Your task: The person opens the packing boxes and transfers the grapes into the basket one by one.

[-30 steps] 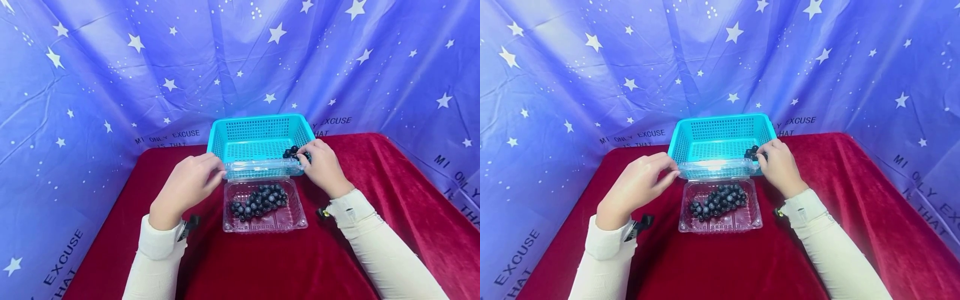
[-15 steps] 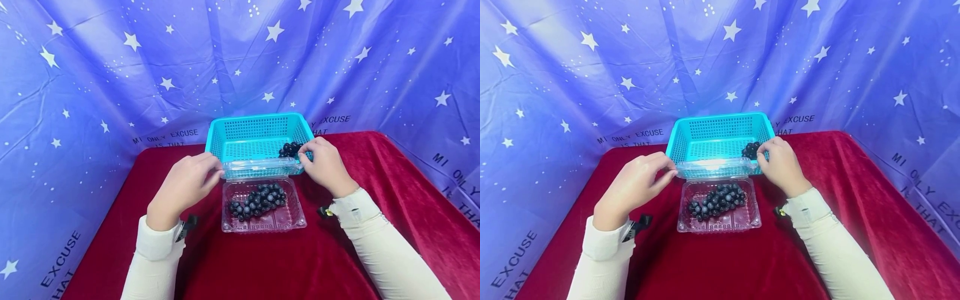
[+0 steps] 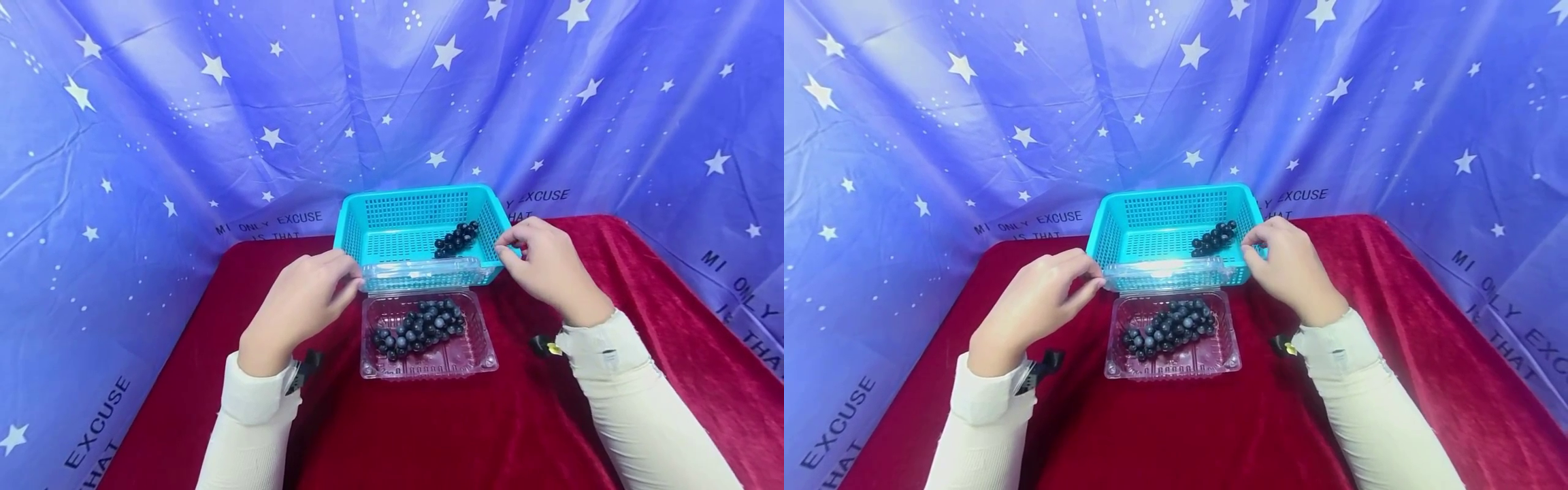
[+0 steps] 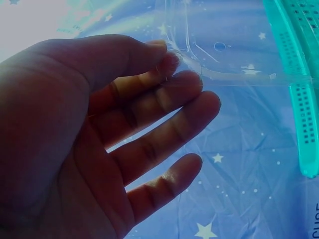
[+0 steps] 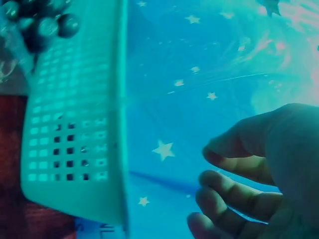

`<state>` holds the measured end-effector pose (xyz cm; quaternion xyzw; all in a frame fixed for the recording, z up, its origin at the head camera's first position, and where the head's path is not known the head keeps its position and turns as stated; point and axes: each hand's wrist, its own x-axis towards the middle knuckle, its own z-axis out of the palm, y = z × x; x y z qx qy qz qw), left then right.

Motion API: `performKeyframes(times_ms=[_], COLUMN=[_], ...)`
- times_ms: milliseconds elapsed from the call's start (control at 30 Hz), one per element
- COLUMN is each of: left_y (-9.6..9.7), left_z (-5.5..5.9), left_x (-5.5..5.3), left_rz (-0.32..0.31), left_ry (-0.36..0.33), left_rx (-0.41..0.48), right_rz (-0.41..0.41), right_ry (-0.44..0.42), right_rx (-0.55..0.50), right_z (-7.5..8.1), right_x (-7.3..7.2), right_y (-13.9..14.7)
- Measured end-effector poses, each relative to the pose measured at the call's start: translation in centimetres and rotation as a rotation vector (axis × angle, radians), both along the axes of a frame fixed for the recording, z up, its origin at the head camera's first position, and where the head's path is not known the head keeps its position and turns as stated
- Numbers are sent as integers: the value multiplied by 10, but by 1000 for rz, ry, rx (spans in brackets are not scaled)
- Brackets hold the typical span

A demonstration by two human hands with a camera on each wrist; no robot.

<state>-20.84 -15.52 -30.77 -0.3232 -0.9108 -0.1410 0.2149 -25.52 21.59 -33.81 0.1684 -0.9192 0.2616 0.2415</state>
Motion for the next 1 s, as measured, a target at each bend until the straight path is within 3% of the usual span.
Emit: performKeyframes(times_ms=[200,700,1000], left_y=[0,0,0], left_z=[-2,-1,-2], left_x=[-1,-2,-2], left_rz=[-10,-14,-12], left_ry=[13,21,13], left_rx=[7,3,5], right_rz=[24,81,225], right_ry=[-43,-52,-96], right_rx=[30,66,201], right_z=[13,43,42], right_x=[13,53,61], right_y=[0,-5,-13])
